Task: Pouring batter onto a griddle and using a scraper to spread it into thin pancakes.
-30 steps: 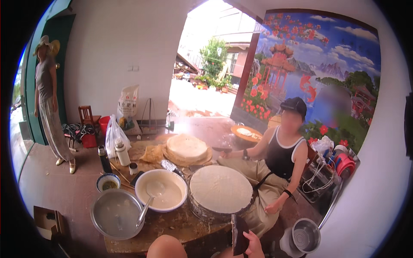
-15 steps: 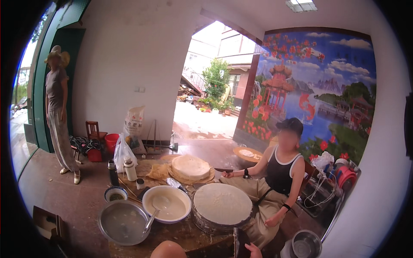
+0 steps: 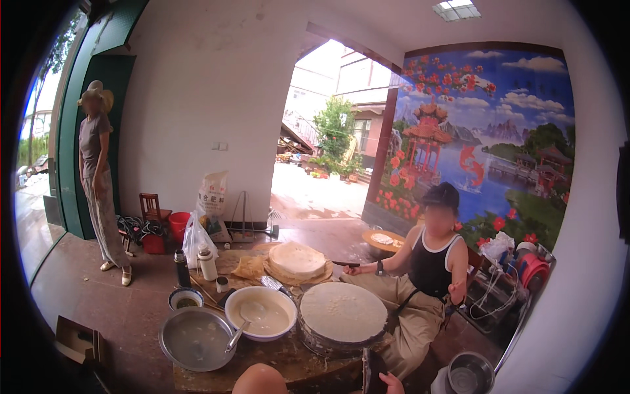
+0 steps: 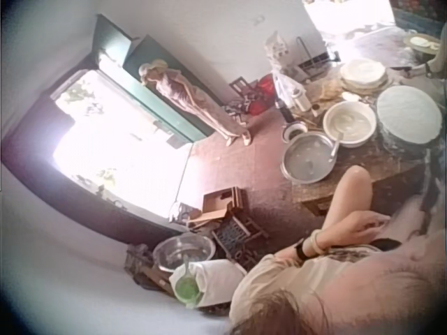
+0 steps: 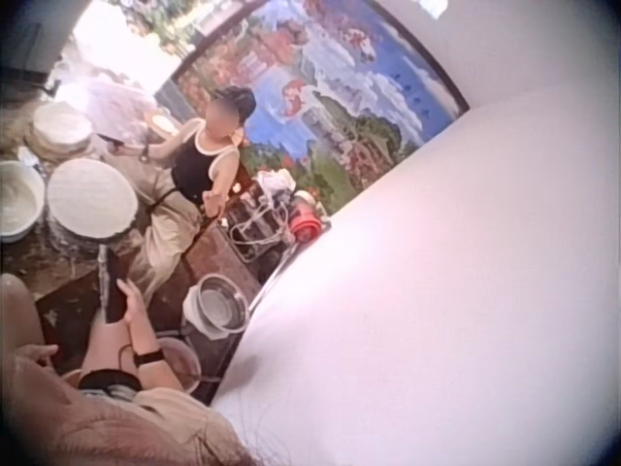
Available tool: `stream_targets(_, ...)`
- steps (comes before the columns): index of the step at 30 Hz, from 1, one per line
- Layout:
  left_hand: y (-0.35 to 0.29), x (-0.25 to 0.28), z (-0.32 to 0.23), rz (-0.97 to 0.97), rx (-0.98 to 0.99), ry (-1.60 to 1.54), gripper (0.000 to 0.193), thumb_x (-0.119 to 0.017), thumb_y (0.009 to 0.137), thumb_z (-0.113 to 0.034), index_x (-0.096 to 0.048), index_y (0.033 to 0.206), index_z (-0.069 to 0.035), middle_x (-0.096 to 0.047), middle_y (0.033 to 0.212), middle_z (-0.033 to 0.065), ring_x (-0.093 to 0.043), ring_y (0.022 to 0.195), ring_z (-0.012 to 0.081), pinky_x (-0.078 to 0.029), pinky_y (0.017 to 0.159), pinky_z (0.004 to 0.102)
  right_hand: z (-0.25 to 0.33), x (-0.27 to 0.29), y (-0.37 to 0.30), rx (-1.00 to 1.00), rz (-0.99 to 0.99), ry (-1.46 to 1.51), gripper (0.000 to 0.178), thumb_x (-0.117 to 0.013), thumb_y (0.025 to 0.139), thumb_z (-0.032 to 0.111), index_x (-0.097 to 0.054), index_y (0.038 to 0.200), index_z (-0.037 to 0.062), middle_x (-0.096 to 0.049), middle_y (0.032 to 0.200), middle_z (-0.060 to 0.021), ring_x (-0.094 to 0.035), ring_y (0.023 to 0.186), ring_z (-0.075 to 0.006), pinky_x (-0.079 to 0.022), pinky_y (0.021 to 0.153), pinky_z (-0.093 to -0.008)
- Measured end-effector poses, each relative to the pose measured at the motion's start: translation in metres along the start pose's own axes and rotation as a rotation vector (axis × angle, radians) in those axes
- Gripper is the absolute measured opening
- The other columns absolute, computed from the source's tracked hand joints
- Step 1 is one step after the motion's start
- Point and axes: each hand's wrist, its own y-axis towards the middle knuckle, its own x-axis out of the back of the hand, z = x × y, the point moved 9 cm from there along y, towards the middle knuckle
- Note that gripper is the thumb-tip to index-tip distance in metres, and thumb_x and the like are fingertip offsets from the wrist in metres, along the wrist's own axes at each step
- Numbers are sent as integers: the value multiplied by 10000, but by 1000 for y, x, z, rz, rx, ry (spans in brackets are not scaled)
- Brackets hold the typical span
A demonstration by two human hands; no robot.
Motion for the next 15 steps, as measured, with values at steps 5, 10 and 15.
stream_targets(5,-2,-3,0,-31,12,-14,396,-580,955,-138,-515,1328,-23,-612,910,101,-574,754,176,-477,684,291,-1,13,-2,-15,-30,-11,283,-573,902,90,-586,1158,-31,-652,1036,-137,-646,916,-255,-539,792,-353)
stream_targets(10,-2,-4,4,-39,-2,-53,397,-594,949,-143,-519,1322,-28,-607,895,97,-577,738,170,-479,672,289,10,32,-8,222,-70,-325,382,-565,929,174,-549,1232,-57,-570,1219,-222,-573,1111,-287,-460,963,-392)
stream_targets(15,-9,-2,-9,-75,20,76,392,-598,951,-178,-528,1306,-29,-614,889,108,-585,723,195,-485,664,317,18,31,-19,143,-220,-299,480,-600,909,253,-528,1280,-43,-532,1283,-194,-532,1144,-275,-432,981,-388)
